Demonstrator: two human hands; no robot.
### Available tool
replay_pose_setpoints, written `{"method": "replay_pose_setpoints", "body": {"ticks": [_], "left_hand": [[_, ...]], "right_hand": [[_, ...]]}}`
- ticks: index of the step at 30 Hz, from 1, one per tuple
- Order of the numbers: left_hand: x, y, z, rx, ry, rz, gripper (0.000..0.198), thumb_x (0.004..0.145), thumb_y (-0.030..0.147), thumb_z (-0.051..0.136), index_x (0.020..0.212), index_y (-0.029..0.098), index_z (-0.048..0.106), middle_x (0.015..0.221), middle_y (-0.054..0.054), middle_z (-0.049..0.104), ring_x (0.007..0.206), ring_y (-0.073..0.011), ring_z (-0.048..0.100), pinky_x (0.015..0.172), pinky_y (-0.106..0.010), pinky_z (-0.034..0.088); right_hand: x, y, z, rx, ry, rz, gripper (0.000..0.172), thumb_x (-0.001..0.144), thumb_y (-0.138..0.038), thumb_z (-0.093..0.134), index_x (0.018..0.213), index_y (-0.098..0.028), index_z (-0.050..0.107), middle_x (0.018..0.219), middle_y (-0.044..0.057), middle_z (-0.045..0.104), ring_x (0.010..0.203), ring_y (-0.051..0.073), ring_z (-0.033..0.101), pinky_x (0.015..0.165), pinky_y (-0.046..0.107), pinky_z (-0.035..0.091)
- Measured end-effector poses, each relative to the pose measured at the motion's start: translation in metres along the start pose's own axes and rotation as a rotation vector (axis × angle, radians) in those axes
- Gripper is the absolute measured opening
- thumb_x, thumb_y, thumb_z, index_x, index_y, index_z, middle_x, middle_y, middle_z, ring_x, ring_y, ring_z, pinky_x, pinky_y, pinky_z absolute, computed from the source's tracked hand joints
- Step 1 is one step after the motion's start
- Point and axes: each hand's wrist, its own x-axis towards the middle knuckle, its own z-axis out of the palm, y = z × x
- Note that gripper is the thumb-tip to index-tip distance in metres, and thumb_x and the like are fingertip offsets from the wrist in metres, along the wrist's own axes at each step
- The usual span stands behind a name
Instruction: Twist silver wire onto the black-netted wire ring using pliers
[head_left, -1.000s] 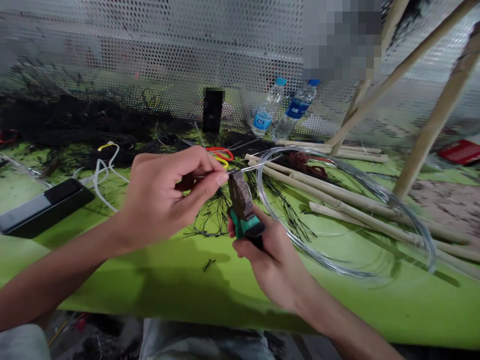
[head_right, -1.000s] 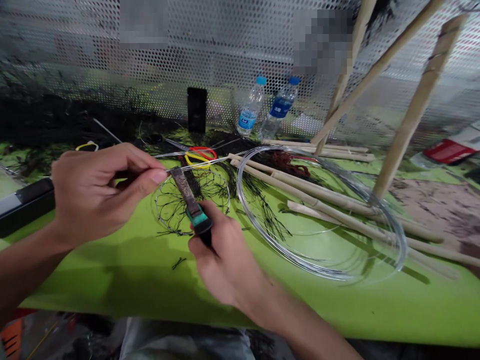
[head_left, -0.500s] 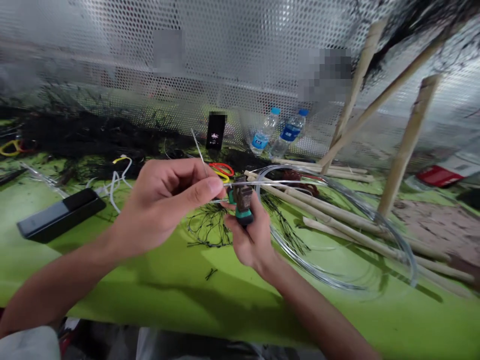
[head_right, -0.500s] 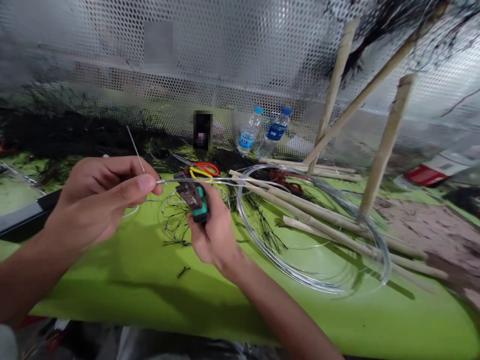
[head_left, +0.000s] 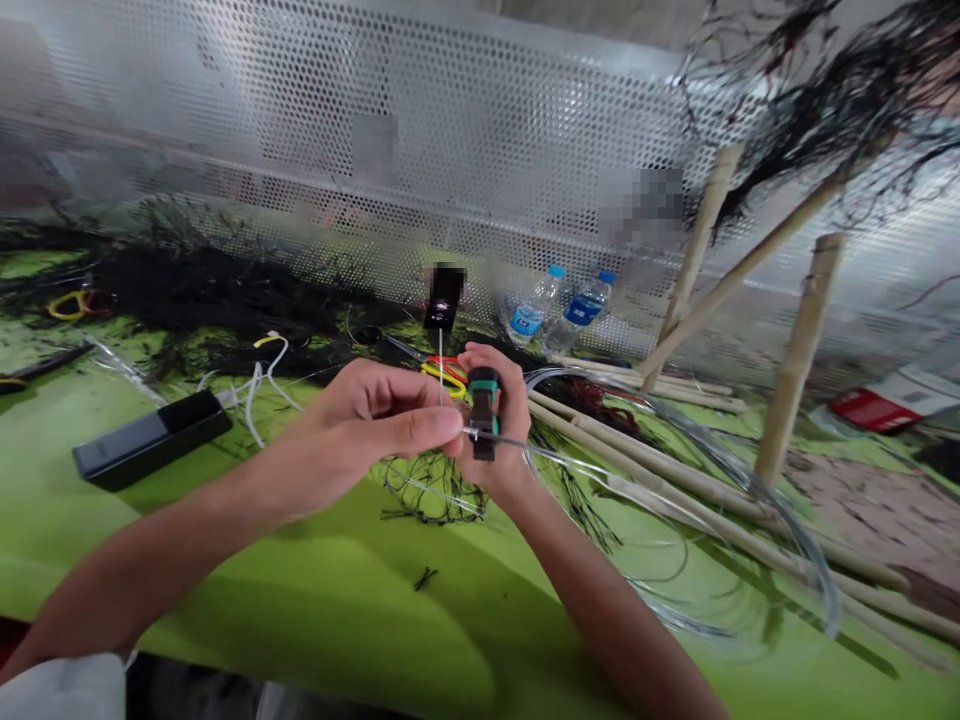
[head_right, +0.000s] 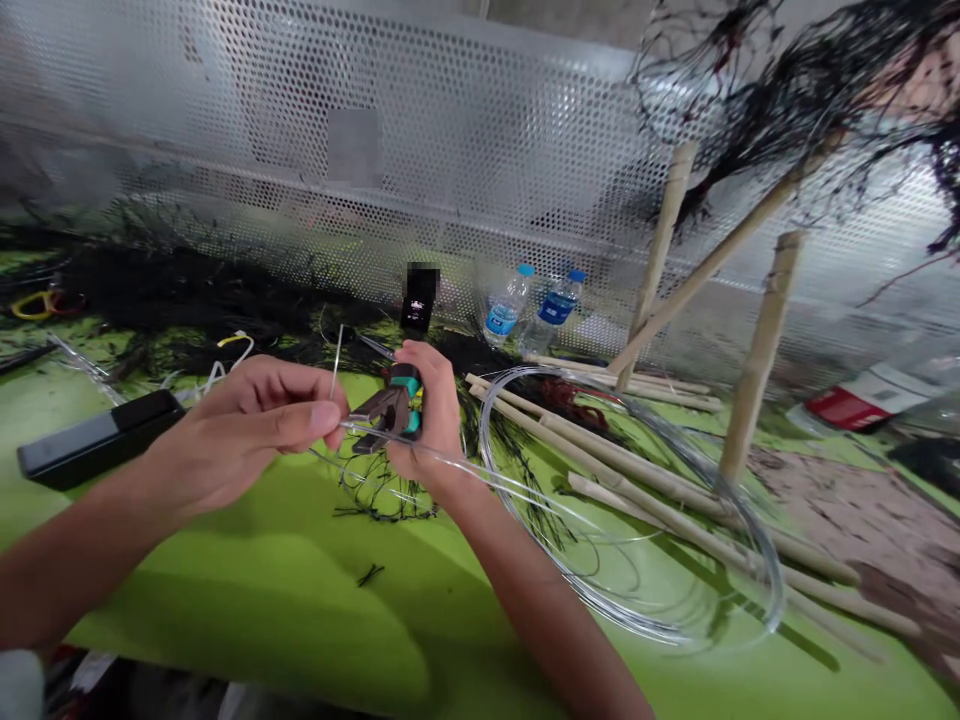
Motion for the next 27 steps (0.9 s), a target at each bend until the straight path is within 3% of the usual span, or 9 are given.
{"method": "replay_pose_setpoints", "body": {"ticks": [7, 14, 18, 24, 27], "left_hand": [[0.003, 0.001, -0.004, -0.02, -0.091, -0.054, 0.036, 0.089, 0.049, 0.072, 0.071, 0.018, 0.072, 0.055, 0.004, 0.04, 0.051, -0.0083, 0.025, 0.049, -0.026, 0.021], [0.003, 0.001, -0.005, -0.088, -0.119, -0.089, 0.036, 0.091, 0.047, 0.072, 0.07, 0.017, 0.071, 0.051, 0.007, 0.035, 0.048, -0.0071, 0.021, 0.05, -0.027, 0.016], [0.003, 0.0, -0.006, -0.1, -0.112, -0.095, 0.036, 0.09, 0.047, 0.074, 0.07, 0.017, 0.072, 0.054, 0.005, 0.041, 0.051, -0.0073, 0.025, 0.051, -0.027, 0.019], [0.006, -0.002, -0.008, -0.101, -0.145, -0.112, 0.037, 0.089, 0.049, 0.074, 0.069, 0.017, 0.073, 0.054, 0.004, 0.044, 0.052, -0.008, 0.027, 0.052, -0.028, 0.019], [0.006, -0.003, -0.007, -0.116, -0.155, -0.107, 0.036, 0.09, 0.048, 0.074, 0.071, 0.018, 0.073, 0.056, 0.005, 0.044, 0.052, -0.0076, 0.027, 0.052, -0.028, 0.019]], "right_hand": [[0.011, 0.015, -0.005, -0.17, -0.036, -0.069, 0.051, 0.091, -0.045, 0.063, 0.137, -0.035, 0.044, 0.126, 0.011, 0.059, 0.131, 0.039, 0.056, 0.108, 0.067, 0.048], [0.021, 0.04, 0.0, -0.156, 0.013, -0.074, 0.049, 0.086, -0.048, 0.067, 0.13, -0.034, 0.053, 0.125, 0.011, 0.058, 0.13, 0.041, 0.055, 0.098, 0.066, 0.053], [0.023, 0.047, -0.002, -0.143, 0.033, -0.104, 0.042, 0.084, -0.046, 0.068, 0.122, -0.033, 0.058, 0.118, 0.009, 0.059, 0.126, 0.04, 0.057, 0.103, 0.068, 0.049], [0.02, 0.053, -0.004, -0.123, 0.028, -0.138, 0.047, 0.081, -0.042, 0.068, 0.125, -0.034, 0.054, 0.115, 0.009, 0.06, 0.122, 0.039, 0.059, 0.109, 0.069, 0.043], [0.019, 0.056, -0.005, -0.108, -0.03, -0.073, 0.045, 0.08, -0.043, 0.067, 0.122, -0.033, 0.054, 0.114, 0.009, 0.06, 0.126, 0.04, 0.056, 0.112, 0.071, 0.039]]}}
